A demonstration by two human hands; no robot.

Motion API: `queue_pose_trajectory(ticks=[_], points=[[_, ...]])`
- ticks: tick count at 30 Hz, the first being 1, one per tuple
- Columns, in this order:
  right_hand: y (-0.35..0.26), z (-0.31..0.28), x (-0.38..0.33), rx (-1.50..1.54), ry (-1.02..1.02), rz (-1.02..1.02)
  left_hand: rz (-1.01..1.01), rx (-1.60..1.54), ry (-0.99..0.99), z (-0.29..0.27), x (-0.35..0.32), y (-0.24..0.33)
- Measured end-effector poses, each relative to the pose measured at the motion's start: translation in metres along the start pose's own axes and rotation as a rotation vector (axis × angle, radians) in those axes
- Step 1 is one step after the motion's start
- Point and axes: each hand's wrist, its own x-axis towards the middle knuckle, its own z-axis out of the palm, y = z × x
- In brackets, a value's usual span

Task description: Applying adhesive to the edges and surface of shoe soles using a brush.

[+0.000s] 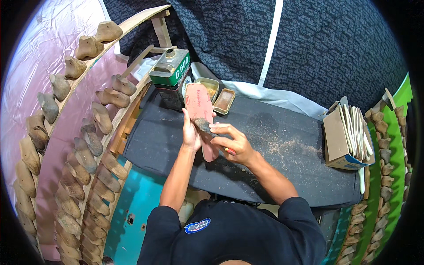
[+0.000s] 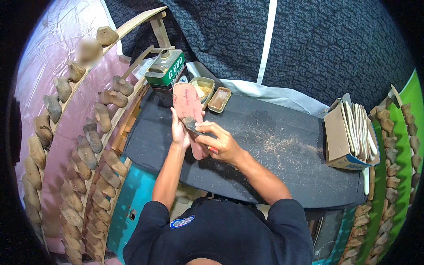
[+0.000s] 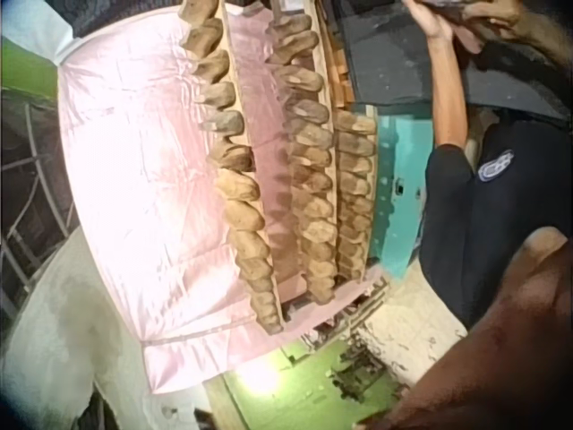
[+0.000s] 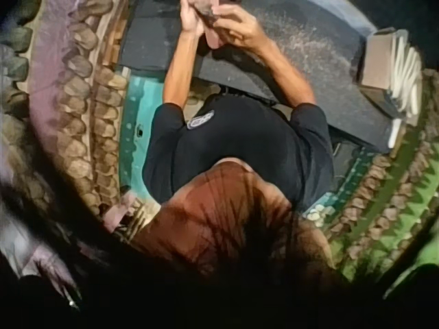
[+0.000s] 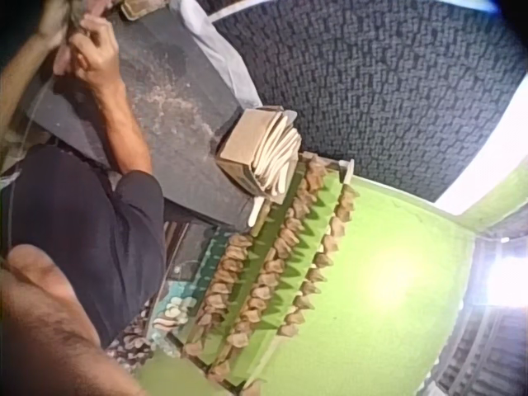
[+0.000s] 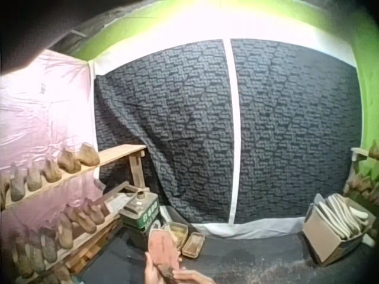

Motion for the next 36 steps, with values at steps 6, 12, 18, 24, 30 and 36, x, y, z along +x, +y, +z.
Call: queue_pose_trajectory(ticks=[6, 12, 18, 24, 30, 36], points=[[-0.012, 0.001, -0.022, -0.016, -0.127, 0.014, -0.004, 0.056, 0.041, -0.004, 0.004, 0.003], [-0.033, -0.004, -0.042, -0.018, -0.258, 0.062, 0.03, -0.068, 0.082, -0.021, 0.01, 0.001], [-0.033, -0.017, -0.072, 0.154, -0.282, 0.218, 0.017, -0.081, 0.147, -0.017, 0.015, 0.009], [-0.036, -0.063, -0.044, 0.336, 0.075, 0.424, -0.031, 0.02, 0.136, -0.005, 0.007, -0.003], [-0.041, -0.08, -0.016, 0.3, -0.121, 0.471, -0.102, -0.155, 0.011, 0.0, 0.008, -0.011], [-0.043, -0.09, -0.026, 0.329, -0.315, 0.616, -0.083, -0.059, -0.031, 0.001, 0.0, -0.016]])
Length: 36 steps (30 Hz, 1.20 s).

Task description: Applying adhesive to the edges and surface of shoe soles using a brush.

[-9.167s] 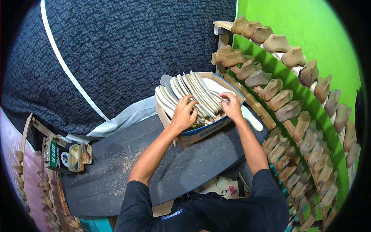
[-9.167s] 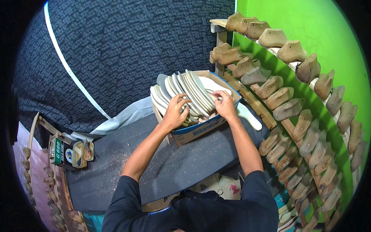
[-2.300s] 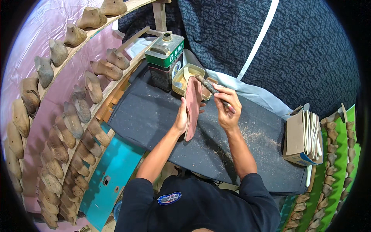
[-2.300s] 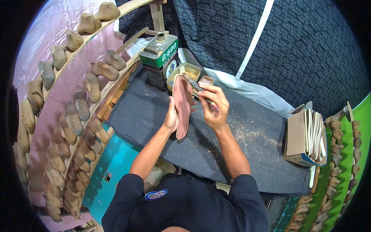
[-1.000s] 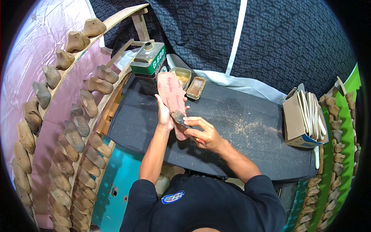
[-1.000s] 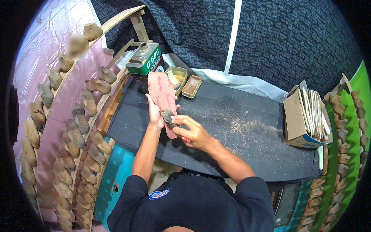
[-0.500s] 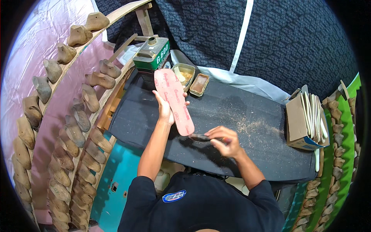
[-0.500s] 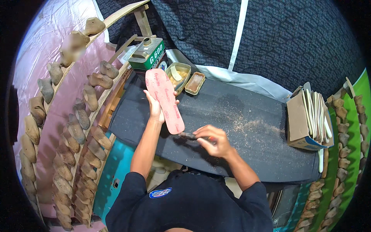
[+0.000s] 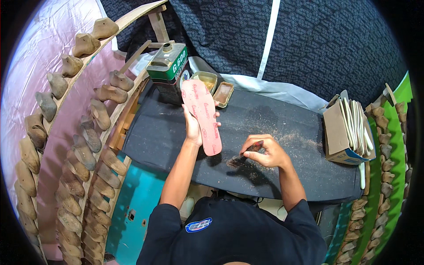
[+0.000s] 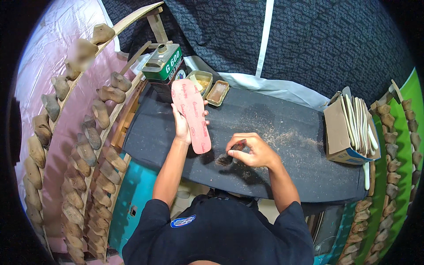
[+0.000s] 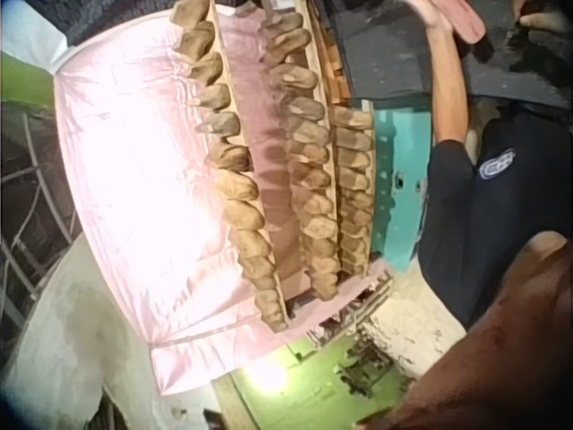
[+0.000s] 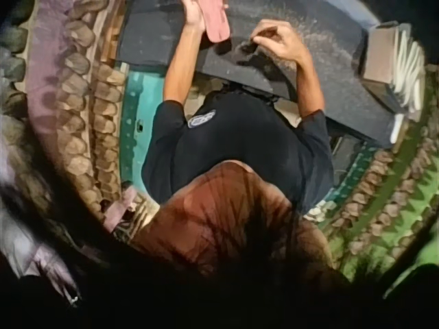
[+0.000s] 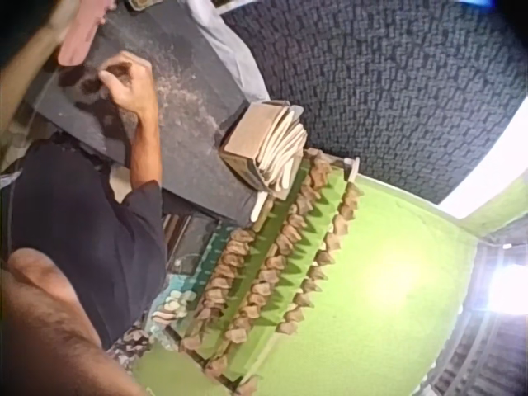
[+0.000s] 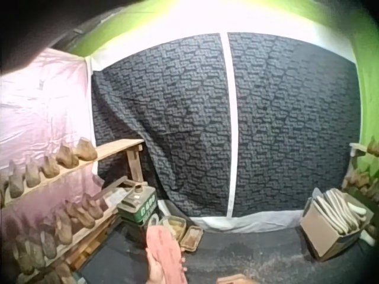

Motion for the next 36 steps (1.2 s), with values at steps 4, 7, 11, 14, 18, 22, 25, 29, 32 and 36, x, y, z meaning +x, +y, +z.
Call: queue_pose_trajectory(ticks=[4, 7, 11, 14, 18, 22, 25, 29, 32, 36], points=[[-0.004, -0.021, 0.005, 0.067, 0.197, -0.012, -0.096, 0.109, 0.002, 0.006, -0.008, -0.017], [-0.005, -0.029, 0.026, 0.026, 0.485, -0.213, -0.202, 0.188, -0.036, 0.007, -0.015, -0.034], [-0.013, -0.034, 0.049, -0.232, 0.592, -0.36, -0.202, 0.314, -0.008, 0.024, -0.022, -0.045], [-0.008, -0.029, 0.056, -0.365, 0.555, -0.404, -0.221, 0.338, -0.021, 0.024, -0.024, -0.048], [0.003, -0.011, 0.059, -0.518, 0.528, -0.518, -0.236, 0.363, 0.015, 0.016, -0.027, -0.046], [0.014, 0.01, 0.052, -0.538, 0.485, -0.542, -0.194, 0.25, 0.07, 0.02, -0.031, -0.043], [0.024, 0.028, 0.044, -0.484, 0.46, -0.54, -0.148, 0.09, 0.176, 0.031, -0.028, -0.038], [0.025, 0.06, 0.032, -0.389, 0.421, -0.504, -0.128, 0.189, 0.071, 0.006, -0.021, -0.024], [0.029, 0.075, 0.019, -0.341, 0.415, -0.475, -0.099, 0.175, 0.111, -0.001, -0.015, -0.021], [0.03, 0.074, 0.008, -0.271, 0.374, -0.452, -0.048, 0.151, 0.139, 0.0, -0.01, -0.015]])
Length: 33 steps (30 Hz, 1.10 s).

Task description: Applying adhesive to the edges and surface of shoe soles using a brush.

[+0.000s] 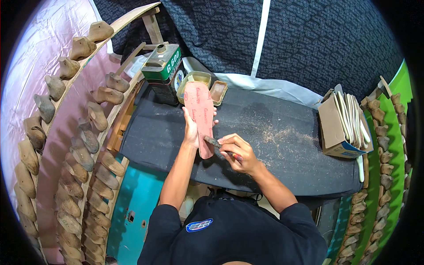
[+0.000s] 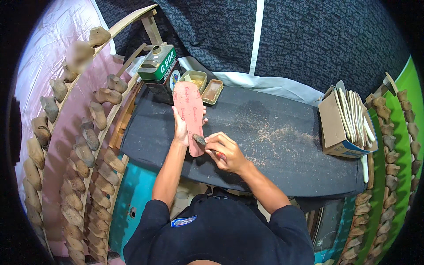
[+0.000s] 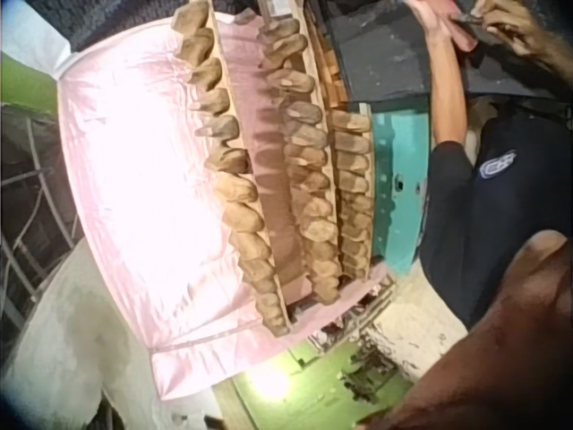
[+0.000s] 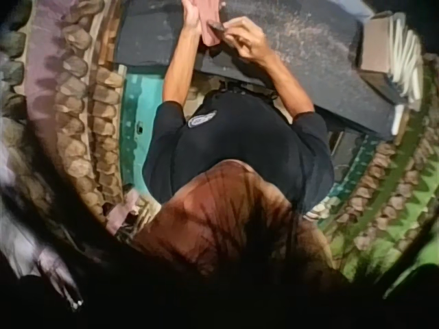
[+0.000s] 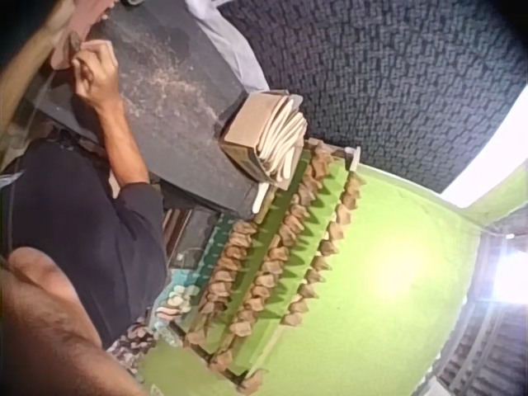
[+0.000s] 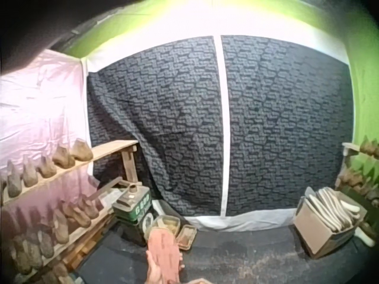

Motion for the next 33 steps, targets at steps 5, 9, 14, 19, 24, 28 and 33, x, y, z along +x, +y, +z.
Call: queue_pose_trajectory(ticks=[5, 9, 14, 19, 24, 28, 33], points=[[0.006, -0.042, 0.012, 0.215, -0.053, 0.216, 0.003, 0.023, -0.063, 0.006, 0.004, 0.003], [0.011, -0.073, 0.058, 0.005, 0.232, -0.012, -0.058, 0.142, -0.095, 0.019, -0.006, -0.012], [0.024, -0.079, 0.077, -0.185, 0.262, -0.063, -0.107, 0.155, -0.164, 0.028, -0.01, -0.019], [0.034, -0.061, 0.057, -0.202, 0.238, -0.087, -0.117, 0.126, -0.11, 0.029, -0.007, -0.021], [0.029, -0.038, 0.036, -0.185, 0.249, -0.062, -0.099, 0.125, -0.054, 0.025, -0.006, -0.019], [0.02, -0.013, 0.007, -0.115, 0.201, -0.014, -0.073, 0.037, -0.117, 0.009, 0.003, -0.014], [0.006, 0.004, -0.031, 0.006, 0.241, 0.116, -0.021, -0.129, -0.041, 0.011, 0.002, -0.009]])
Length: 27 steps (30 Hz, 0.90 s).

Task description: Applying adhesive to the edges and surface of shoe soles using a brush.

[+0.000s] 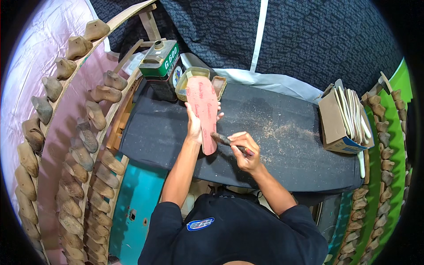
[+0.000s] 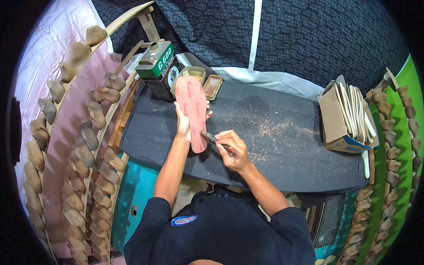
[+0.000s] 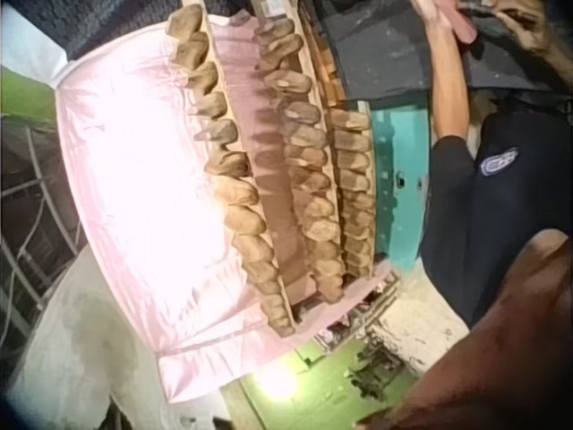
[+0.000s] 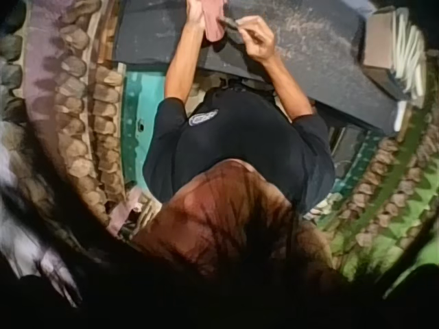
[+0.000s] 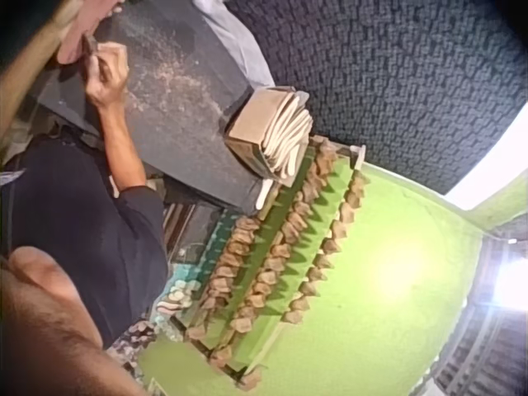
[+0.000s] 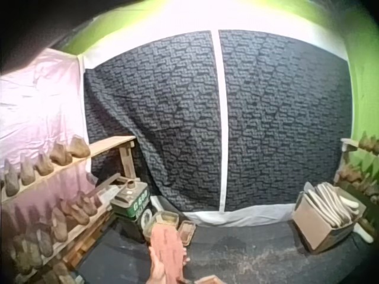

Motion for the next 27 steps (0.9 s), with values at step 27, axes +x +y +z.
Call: queue_pose_trajectory(ticks=[27], points=[[0.004, -0.032, -0.012, 0.089, 0.011, 0.256, 0.199, 0.052, 0.081, 0.016, 0.005, 0.002]])
